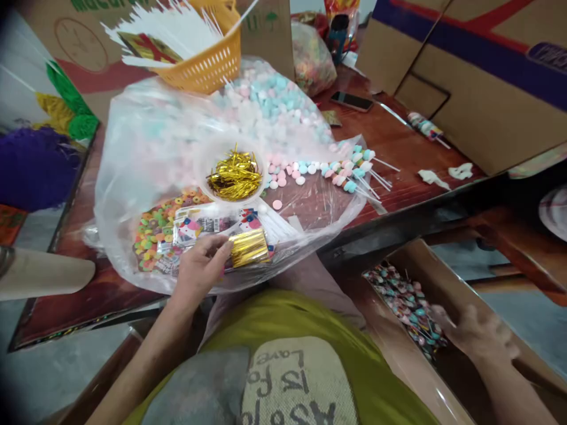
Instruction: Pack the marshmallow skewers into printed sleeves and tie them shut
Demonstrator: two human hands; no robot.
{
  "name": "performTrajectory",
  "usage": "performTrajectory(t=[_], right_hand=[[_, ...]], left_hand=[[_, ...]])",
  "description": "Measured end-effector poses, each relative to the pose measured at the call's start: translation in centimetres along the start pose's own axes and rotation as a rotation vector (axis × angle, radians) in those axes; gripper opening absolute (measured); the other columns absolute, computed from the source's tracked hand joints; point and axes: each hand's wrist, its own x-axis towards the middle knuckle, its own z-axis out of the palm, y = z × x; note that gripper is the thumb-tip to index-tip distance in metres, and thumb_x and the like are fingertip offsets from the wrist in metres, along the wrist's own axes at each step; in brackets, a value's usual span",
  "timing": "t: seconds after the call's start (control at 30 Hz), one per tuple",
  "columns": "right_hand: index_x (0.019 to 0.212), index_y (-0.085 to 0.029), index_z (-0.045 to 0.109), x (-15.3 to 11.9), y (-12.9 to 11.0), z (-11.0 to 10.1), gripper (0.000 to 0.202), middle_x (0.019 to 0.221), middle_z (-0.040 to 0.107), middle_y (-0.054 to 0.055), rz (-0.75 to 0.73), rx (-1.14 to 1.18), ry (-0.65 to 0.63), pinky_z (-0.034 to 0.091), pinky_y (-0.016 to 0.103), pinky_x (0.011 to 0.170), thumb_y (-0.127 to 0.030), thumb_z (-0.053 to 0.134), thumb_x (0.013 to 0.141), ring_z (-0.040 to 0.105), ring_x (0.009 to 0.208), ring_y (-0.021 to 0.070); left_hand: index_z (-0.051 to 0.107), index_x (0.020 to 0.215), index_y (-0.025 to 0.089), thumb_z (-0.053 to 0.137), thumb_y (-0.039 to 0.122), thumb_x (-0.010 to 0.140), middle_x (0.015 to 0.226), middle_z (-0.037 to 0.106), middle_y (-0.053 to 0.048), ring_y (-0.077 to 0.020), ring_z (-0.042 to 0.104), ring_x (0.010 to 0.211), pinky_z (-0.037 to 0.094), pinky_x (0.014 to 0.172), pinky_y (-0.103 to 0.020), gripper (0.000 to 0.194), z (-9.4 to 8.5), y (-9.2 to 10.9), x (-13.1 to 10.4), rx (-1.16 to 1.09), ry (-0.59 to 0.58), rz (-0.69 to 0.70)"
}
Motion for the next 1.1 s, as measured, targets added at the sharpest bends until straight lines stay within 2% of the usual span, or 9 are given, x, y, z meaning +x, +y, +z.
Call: performTrajectory(t=[0.07,0.17,0.23,0.4,0.53,0.7,0.87,1.0,1.1], right_hand=[[0.047,-0.029,0.040,2.1,-1.5,1.3,0.043,0.040,0.030,-0.003,0.009,-0.133,0.059,0.030,0.037,0.047,-0.064,0.049,0.070,0.032,0.037,0.0171],[0.072,-0.027,0.057,7.1,-7.2,3.4,0.031,0.075,0.061,0.013,-0.053,-0.141,0.070,0.039,0.040,0.062,-0.049,0.039,0.084,0.056,0.071,0.0260],[0.079,-0.023,0.058,10.1,-12.5,4.3,0.024,0.083,0.063,0.015,-0.202,-0.126,0.089,0.039,0.038,0.071,-0.038,0.041,0.087,0.057,0.082,0.0254],[0.058,-0.021,0.048,12.8,-22.0,6.3,0.038,0.055,0.051,0.004,-0.449,-0.020,-0.021,0.029,0.030,0.056,-0.037,0.035,0.090,0.045,0.054,0.0160],[0.053,-0.019,0.046,12.0,-23.6,8.4,0.047,0.053,0.049,0.002,-0.477,0.068,-0.166,0.029,0.028,0.055,-0.046,0.036,0.090,0.043,0.054,0.0135],[0.086,-0.016,0.060,11.4,-23.5,9.0,0.024,0.087,0.061,0.010,-0.482,0.222,-0.170,0.042,0.031,0.071,-0.037,0.049,0.087,0.055,0.084,0.0197],[0.094,-0.017,0.061,13.3,-23.7,8.1,0.019,0.088,0.060,0.009,-0.435,0.346,-0.087,0.046,0.033,0.075,-0.028,0.046,0.088,0.056,0.084,0.0190],[0.118,-0.016,0.054,15.4,-26.3,7.2,0.036,0.115,0.055,0.014,-0.610,0.288,0.060,0.039,0.044,0.093,-0.033,0.048,0.086,0.048,0.110,0.0263],[0.117,-0.017,0.055,15.6,-28.2,6.7,0.036,0.112,0.057,0.012,-0.744,0.311,0.007,0.036,0.045,0.093,-0.035,0.048,0.086,0.047,0.109,0.0261]], left_hand=[[0.065,0.098,0.016,0.049,0.040,0.083,0.091,0.064,-0.008,-0.0204,0.058,0.083,0.045,0.076,-0.033,0.032,0.6,-0.1,0.7,0.195,0.038,0.072],[0.065,0.101,0.015,0.053,0.043,0.080,0.101,0.060,-0.014,-0.0294,0.052,0.098,0.040,0.085,-0.042,0.036,1.3,0.3,2.4,0.497,0.030,0.171],[0.065,0.097,0.016,0.056,0.045,0.078,0.100,0.060,-0.014,-0.0312,0.052,0.097,0.040,0.082,-0.044,0.035,1.6,0.6,3.2,0.591,-0.024,0.181],[0.064,0.099,0.018,0.055,0.043,0.080,0.096,0.062,-0.011,-0.0269,0.054,0.094,0.038,0.082,-0.039,0.033,1.7,0.7,3.2,0.483,0.068,0.182],[0.066,0.092,0.020,0.054,0.045,0.080,0.094,0.063,-0.009,-0.0269,0.056,0.091,0.037,0.078,-0.039,0.030,2.4,0.8,3.8,0.514,0.038,0.165],[0.067,0.077,0.020,0.056,0.036,0.081,0.082,0.066,-0.005,-0.0233,0.059,0.084,0.035,0.074,-0.036,0.019,2.8,0.9,6.0,0.460,-0.100,0.119],[0.069,0.085,0.022,0.042,0.032,0.090,0.086,0.071,-0.004,-0.0206,0.061,0.083,0.034,0.075,-0.035,0.029,1.1,0.2,6.9,0.430,-0.108,0.300],[0.066,0.100,0.025,0.041,0.029,0.089,0.101,0.070,-0.003,-0.0219,0.059,0.089,0.033,0.083,-0.040,0.028,-0.9,2.0,6.3,0.478,0.046,0.468],[0.066,0.096,0.025,0.043,0.026,0.087,0.097,0.070,-0.003,-0.0205,0.059,0.087,0.033,0.086,-0.040,0.024,-2.1,4.1,5.5,0.435,0.013,0.636]])
